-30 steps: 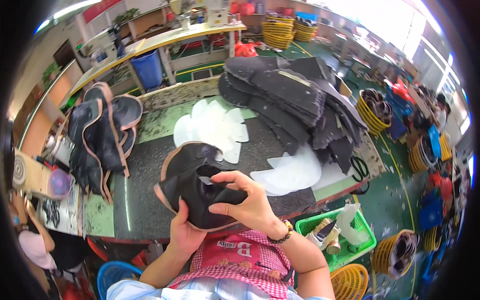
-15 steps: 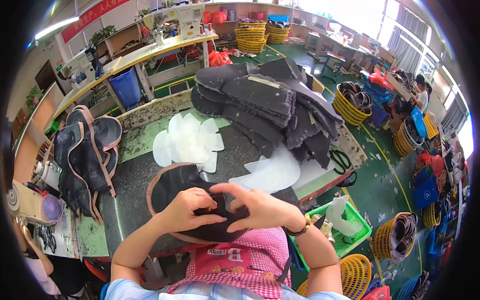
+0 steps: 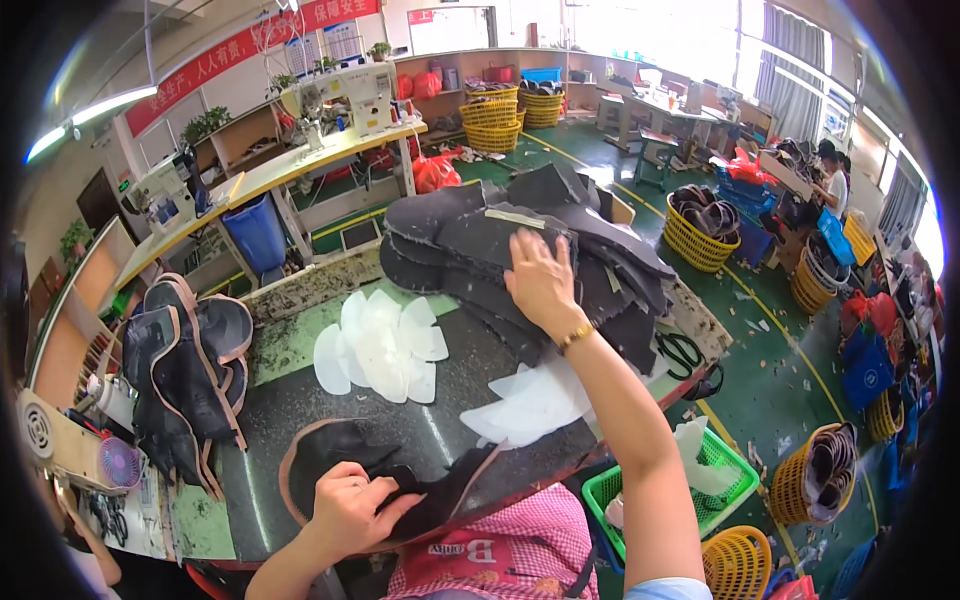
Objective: The person applies adhesive to shoe upper pieces, attaches reinforcement pads onto them, and folds and presses the shoe components together by hand.
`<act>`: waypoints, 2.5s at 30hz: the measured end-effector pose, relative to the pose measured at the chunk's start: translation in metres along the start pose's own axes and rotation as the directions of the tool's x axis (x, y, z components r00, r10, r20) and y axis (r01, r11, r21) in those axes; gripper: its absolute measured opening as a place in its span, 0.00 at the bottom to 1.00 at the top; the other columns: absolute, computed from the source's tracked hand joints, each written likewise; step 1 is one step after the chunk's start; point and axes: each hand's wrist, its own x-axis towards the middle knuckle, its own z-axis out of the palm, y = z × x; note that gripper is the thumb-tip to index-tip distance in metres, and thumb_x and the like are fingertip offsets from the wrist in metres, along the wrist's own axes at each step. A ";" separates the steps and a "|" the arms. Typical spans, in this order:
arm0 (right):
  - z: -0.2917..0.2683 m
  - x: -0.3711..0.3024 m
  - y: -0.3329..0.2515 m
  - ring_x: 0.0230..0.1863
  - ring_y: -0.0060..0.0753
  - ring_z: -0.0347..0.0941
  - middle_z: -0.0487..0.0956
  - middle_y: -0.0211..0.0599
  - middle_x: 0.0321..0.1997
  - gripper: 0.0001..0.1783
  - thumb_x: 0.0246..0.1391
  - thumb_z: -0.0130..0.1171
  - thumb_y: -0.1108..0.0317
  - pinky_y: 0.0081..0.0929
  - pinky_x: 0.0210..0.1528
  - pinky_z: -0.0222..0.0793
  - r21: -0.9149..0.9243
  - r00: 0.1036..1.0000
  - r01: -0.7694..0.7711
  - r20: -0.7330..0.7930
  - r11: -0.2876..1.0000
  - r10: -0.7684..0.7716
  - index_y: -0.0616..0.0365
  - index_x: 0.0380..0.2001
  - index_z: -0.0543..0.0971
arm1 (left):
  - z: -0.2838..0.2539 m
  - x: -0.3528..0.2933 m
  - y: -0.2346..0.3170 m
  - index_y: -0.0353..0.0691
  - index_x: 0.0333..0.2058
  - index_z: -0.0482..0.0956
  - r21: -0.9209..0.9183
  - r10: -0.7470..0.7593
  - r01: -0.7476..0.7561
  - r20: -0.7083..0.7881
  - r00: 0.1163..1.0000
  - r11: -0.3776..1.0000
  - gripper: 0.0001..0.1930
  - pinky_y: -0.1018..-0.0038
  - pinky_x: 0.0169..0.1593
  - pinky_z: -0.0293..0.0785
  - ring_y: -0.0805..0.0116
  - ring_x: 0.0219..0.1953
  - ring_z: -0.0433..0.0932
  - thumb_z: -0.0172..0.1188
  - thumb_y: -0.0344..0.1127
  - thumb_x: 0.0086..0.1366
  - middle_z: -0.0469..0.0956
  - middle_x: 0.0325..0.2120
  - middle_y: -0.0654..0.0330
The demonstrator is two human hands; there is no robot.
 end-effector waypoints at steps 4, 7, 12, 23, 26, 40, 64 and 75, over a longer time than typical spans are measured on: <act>0.004 0.009 -0.014 0.63 0.39 0.60 0.68 0.42 0.58 0.31 0.49 0.59 0.59 0.53 0.64 0.48 -0.054 1.000 -0.006 -0.020 0.998 0.005 0.59 0.55 0.67 | 0.003 -0.001 -0.008 0.40 0.22 0.77 0.012 -0.041 0.041 0.018 0.999 0.999 0.11 0.73 0.26 0.66 0.67 0.12 0.69 0.70 0.38 0.49 0.68 0.07 0.64; -0.007 -0.002 -0.018 0.62 0.38 0.61 0.67 0.42 0.59 0.29 0.49 0.59 0.60 0.49 0.64 0.51 0.001 0.990 0.000 -0.144 1.000 0.001 0.58 0.54 0.68 | 0.006 -0.002 -0.012 0.40 0.21 0.77 -0.066 -0.016 0.018 0.024 1.000 0.998 0.11 0.72 0.26 0.67 0.66 0.13 0.70 0.70 0.37 0.48 0.69 0.09 0.63; -0.007 -0.010 0.000 0.59 0.40 0.64 0.70 0.43 0.55 0.26 0.49 0.59 0.58 0.47 0.62 0.54 0.030 0.986 -0.096 0.139 0.995 0.091 0.59 0.50 0.71 | 0.020 0.003 -0.018 0.39 0.20 0.77 -0.285 -0.144 0.151 0.045 0.989 0.946 0.11 0.72 0.27 0.69 0.63 0.16 0.73 0.72 0.34 0.44 0.71 0.11 0.62; -0.099 -0.045 -0.072 0.39 0.33 0.75 0.78 0.39 0.37 0.08 0.48 0.63 0.71 0.27 0.43 0.69 0.919 0.866 -0.329 0.386 0.218 -0.319 0.62 0.30 0.75 | 0.009 0.020 -0.043 0.35 0.21 0.77 -0.503 -0.369 0.463 0.281 0.886 0.729 0.09 0.73 0.32 0.70 0.72 0.17 0.69 0.68 0.32 0.52 0.70 0.13 0.61; -0.124 -0.083 -0.114 0.42 0.44 0.75 0.77 0.43 0.38 0.12 0.49 0.64 0.64 0.33 0.42 0.70 0.920 0.825 0.139 0.097 0.365 -0.557 0.58 0.31 0.72 | 0.013 0.018 -0.044 0.37 0.23 0.79 -0.589 -0.352 0.428 0.247 0.903 0.685 0.08 0.71 0.46 0.70 0.76 0.17 0.67 0.68 0.34 0.53 0.67 0.11 0.66; -0.143 -0.117 -0.146 0.29 0.30 0.79 0.80 0.41 0.38 0.13 0.49 0.60 0.76 0.22 0.31 0.74 0.901 0.908 -0.064 0.231 0.428 -0.350 0.62 0.41 0.79 | 0.011 -0.010 -0.024 0.45 0.30 0.84 -0.444 -0.346 0.353 0.099 0.933 0.824 0.08 0.45 0.64 0.46 0.70 0.27 0.78 0.66 0.40 0.54 0.81 0.23 0.67; -0.132 -0.115 -0.149 0.26 0.18 0.71 0.76 0.30 0.23 0.08 0.47 0.61 0.77 0.17 0.29 0.65 0.843 0.857 -0.273 0.432 0.464 -0.280 0.62 0.33 0.83 | 0.033 -0.022 -0.023 0.49 0.25 0.83 -0.235 -0.350 0.314 -0.130 0.928 0.920 0.10 0.41 0.65 0.37 0.76 0.29 0.73 0.68 0.46 0.49 0.75 0.18 0.74; -0.142 -0.100 -0.154 0.24 0.23 0.73 0.75 0.31 0.22 0.16 0.38 0.72 0.65 0.20 0.29 0.69 0.822 0.783 -0.207 0.464 0.530 -0.414 0.61 0.32 0.83 | 0.025 -0.021 -0.031 0.47 0.28 0.82 -0.399 -0.334 0.308 0.004 0.942 0.864 0.06 0.38 0.64 0.35 0.72 0.34 0.74 0.66 0.40 0.53 0.77 0.21 0.72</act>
